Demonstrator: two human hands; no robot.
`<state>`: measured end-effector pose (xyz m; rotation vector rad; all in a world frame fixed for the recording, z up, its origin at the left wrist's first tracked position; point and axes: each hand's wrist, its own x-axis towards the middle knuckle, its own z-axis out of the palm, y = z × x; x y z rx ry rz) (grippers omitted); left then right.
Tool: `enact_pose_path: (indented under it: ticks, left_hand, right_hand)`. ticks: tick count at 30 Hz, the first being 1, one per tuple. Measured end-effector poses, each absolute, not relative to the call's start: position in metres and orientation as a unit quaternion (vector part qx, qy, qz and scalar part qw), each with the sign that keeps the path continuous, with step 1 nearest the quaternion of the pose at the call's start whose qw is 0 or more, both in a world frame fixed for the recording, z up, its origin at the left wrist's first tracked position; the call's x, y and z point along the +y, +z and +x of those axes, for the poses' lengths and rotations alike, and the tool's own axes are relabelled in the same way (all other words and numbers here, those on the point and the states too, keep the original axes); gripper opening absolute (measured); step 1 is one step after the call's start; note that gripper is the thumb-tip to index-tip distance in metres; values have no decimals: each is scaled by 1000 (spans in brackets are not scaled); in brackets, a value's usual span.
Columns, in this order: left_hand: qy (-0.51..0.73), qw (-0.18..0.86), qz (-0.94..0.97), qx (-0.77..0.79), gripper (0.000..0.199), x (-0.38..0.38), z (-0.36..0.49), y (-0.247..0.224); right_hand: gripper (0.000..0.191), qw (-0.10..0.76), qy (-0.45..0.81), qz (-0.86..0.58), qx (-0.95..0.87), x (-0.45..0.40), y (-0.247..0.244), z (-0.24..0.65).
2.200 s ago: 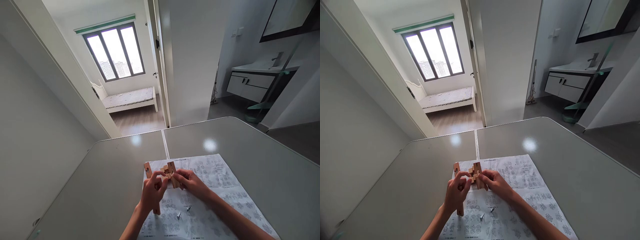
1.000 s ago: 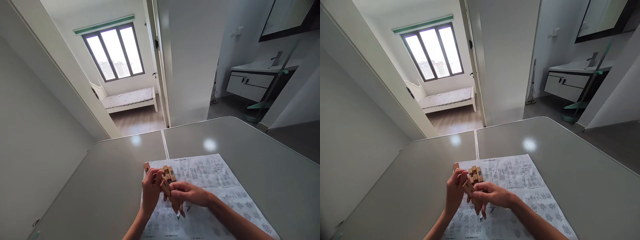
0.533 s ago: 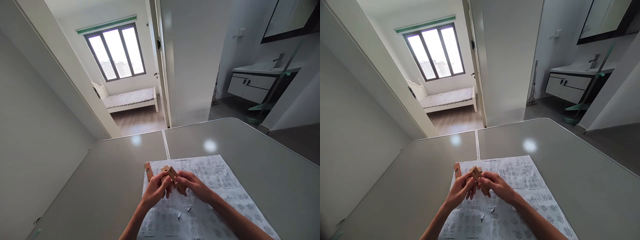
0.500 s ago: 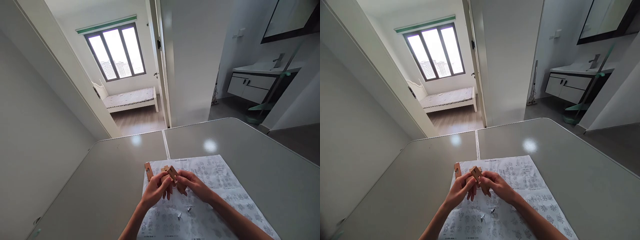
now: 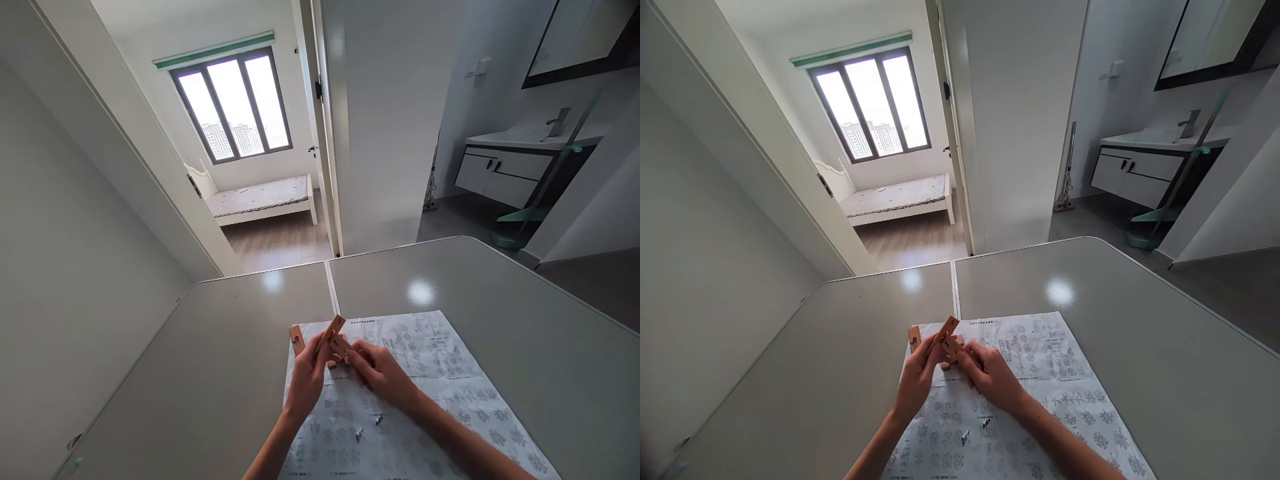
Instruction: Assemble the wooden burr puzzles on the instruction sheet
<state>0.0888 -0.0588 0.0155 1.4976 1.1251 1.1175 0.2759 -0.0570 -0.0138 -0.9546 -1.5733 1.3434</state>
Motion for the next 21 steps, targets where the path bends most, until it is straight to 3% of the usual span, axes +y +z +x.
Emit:
enact_pose_path:
  ticks: [8,21]
  left_hand:
    - [418,366,680,478,41,-65,91,11]
    - [393,222,766,458,45,-62,83,-15]
  right_hand:
    - [49,431,494,-424,-625,-57,-15,276]
    - [49,440,540,-398,-597,-57,-12,276]
